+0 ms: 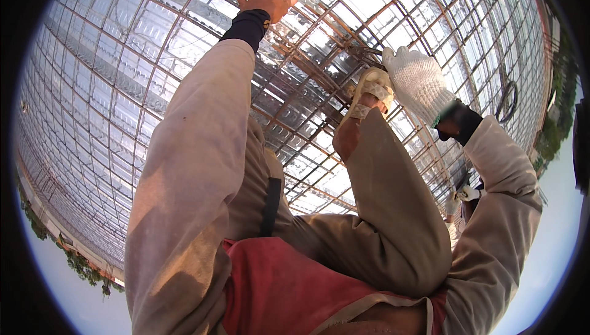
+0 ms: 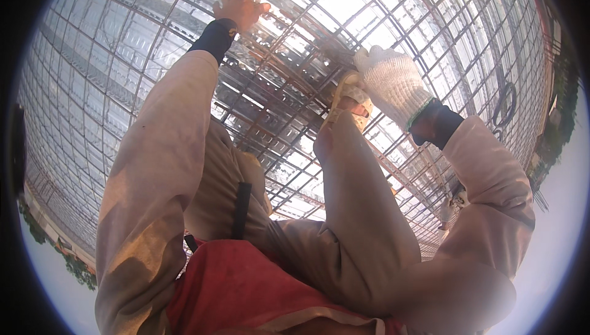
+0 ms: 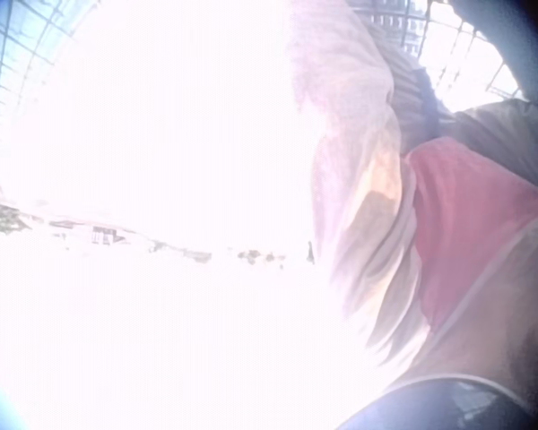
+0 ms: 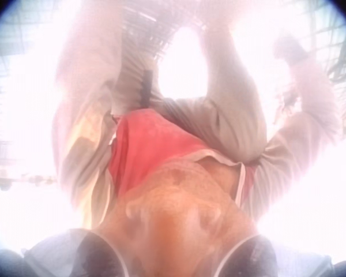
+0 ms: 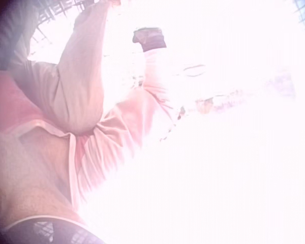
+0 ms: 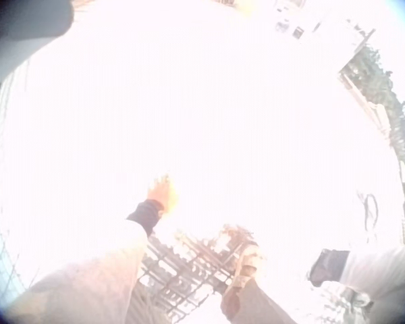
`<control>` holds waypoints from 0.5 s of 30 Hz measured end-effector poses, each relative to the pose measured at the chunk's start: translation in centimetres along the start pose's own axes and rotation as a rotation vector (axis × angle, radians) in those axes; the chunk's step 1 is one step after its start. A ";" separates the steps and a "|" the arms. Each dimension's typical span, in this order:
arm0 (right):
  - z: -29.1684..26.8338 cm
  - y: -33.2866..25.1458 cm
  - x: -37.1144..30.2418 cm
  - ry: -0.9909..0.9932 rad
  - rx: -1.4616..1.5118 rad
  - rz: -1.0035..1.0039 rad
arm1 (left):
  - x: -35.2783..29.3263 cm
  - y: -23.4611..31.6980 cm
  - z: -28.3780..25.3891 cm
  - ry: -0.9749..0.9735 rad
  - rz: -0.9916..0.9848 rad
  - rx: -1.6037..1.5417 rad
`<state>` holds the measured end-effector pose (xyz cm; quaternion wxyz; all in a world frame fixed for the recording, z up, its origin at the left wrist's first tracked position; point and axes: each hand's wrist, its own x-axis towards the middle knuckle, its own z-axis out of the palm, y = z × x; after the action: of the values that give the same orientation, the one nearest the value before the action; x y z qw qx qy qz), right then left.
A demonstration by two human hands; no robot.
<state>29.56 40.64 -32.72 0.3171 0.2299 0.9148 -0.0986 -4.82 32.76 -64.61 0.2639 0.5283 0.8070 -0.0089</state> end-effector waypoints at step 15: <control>1.1 2.8 1.3 -0.188 0.253 -0.067 | -2.9 1.3 -4.2 0.036 -0.017 -0.015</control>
<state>30.60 43.14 -34.48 0.3662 0.2273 0.8686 -0.2444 -4.62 32.12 -59.39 0.2529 0.5195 0.8162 0.0043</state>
